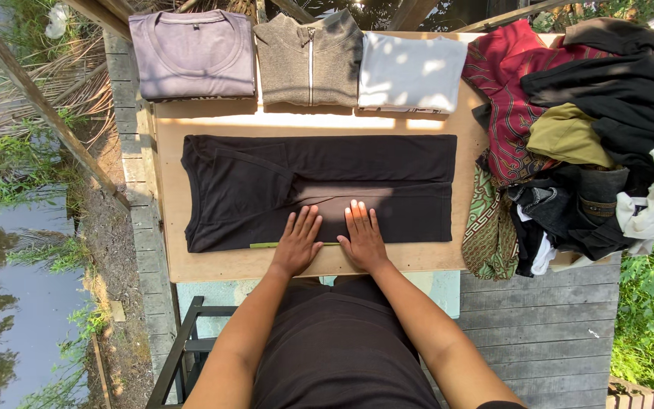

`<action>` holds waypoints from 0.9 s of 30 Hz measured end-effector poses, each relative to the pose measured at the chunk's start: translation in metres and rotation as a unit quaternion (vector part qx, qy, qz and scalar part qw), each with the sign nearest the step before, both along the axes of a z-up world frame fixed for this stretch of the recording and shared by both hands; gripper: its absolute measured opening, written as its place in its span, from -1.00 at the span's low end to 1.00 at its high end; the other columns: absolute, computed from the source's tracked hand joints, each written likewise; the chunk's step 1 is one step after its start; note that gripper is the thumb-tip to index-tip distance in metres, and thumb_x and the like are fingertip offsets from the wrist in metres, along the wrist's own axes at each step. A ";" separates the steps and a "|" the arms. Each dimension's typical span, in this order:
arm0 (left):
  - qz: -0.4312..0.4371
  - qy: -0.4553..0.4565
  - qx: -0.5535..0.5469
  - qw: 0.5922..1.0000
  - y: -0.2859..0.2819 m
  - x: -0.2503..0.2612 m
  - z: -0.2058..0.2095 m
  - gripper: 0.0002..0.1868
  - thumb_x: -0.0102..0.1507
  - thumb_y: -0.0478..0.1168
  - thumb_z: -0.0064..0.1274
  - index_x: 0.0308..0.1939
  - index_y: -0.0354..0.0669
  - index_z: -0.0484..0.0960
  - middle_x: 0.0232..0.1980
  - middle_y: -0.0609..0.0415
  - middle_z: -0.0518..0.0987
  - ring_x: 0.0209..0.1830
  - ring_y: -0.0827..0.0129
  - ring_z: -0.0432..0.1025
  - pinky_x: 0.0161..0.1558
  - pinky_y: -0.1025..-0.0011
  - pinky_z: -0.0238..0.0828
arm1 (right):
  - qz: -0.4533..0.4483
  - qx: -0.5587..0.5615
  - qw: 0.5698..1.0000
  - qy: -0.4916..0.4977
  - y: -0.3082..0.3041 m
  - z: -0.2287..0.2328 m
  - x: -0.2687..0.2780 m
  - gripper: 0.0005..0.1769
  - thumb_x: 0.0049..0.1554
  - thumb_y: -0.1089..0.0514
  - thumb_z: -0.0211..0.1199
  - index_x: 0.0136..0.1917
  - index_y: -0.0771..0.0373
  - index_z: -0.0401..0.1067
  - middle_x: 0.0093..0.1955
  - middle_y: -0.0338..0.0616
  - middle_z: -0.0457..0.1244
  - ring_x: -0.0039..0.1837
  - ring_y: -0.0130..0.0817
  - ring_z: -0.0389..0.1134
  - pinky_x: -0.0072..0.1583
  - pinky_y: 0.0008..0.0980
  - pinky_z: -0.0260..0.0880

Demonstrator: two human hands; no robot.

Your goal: The person folds a black t-shirt by hand on a wooden board, smoothing the fabric and aligning the sleeves before placing it on top of a stack of already folded garments.

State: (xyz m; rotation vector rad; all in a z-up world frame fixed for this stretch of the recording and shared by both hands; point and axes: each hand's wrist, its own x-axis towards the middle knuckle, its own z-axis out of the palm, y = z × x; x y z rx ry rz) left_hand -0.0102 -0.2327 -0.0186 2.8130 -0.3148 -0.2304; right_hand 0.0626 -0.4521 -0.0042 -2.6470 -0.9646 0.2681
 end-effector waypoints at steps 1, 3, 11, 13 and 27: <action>0.013 0.009 0.004 1.000 0.010 -0.005 0.002 -0.26 0.40 0.12 -0.25 0.54 -0.28 0.16 0.68 -0.12 -0.05 0.69 0.06 -0.27 0.58 0.02 -0.44 | 0.002 -0.003 1.000 -0.003 -0.001 0.000 0.002 -0.13 0.23 -0.18 0.10 0.58 0.42 0.00 0.67 0.21 -0.15 0.70 0.05 -0.22 0.61 0.07 -0.32; 0.040 0.012 0.004 0.999 0.034 -0.018 0.008 -0.26 0.39 0.11 -0.23 0.52 -0.31 0.17 0.67 -0.15 -0.06 0.68 0.03 -0.27 0.58 0.00 -0.44 | 0.006 -0.007 1.000 -0.007 -0.002 0.001 0.003 -0.13 0.23 -0.17 0.11 0.58 0.41 0.00 0.67 0.19 -0.14 0.70 0.03 -0.22 0.61 0.06 -0.32; 0.262 -0.116 -0.028 0.958 0.138 -0.045 0.046 -0.46 0.36 -0.09 0.02 0.31 -0.40 0.41 0.53 -0.34 0.24 0.52 -0.18 0.14 0.47 -0.07 0.00 | -0.019 -0.001 1.000 -0.020 0.030 0.015 -0.003 -0.17 0.15 -0.06 0.22 0.52 0.41 0.05 0.62 0.29 -0.14 0.65 0.16 -0.17 0.58 0.16 -0.27; 0.348 -0.062 -0.088 0.931 0.163 -0.033 0.047 -0.52 0.35 -0.17 0.07 0.28 -0.39 0.47 0.36 -0.28 0.42 0.39 -0.14 0.28 0.37 0.00 0.17 | 0.014 0.049 0.998 -0.029 0.054 0.021 -0.001 -0.20 0.17 -0.02 0.26 0.50 0.42 0.07 0.59 0.29 -0.11 0.63 0.18 -0.11 0.57 0.16 -0.19; 0.459 0.178 -0.196 0.848 0.226 0.099 0.042 -0.53 0.09 -0.11 0.39 0.02 -0.21 0.65 -0.18 0.03 0.68 -0.13 0.18 0.59 -0.03 0.25 0.50 | -0.104 0.082 0.989 0.072 0.189 0.018 0.086 -0.59 0.03 0.13 0.40 0.12 0.31 0.45 0.06 0.08 0.21 0.06 0.04 0.35 0.07 -0.06 0.41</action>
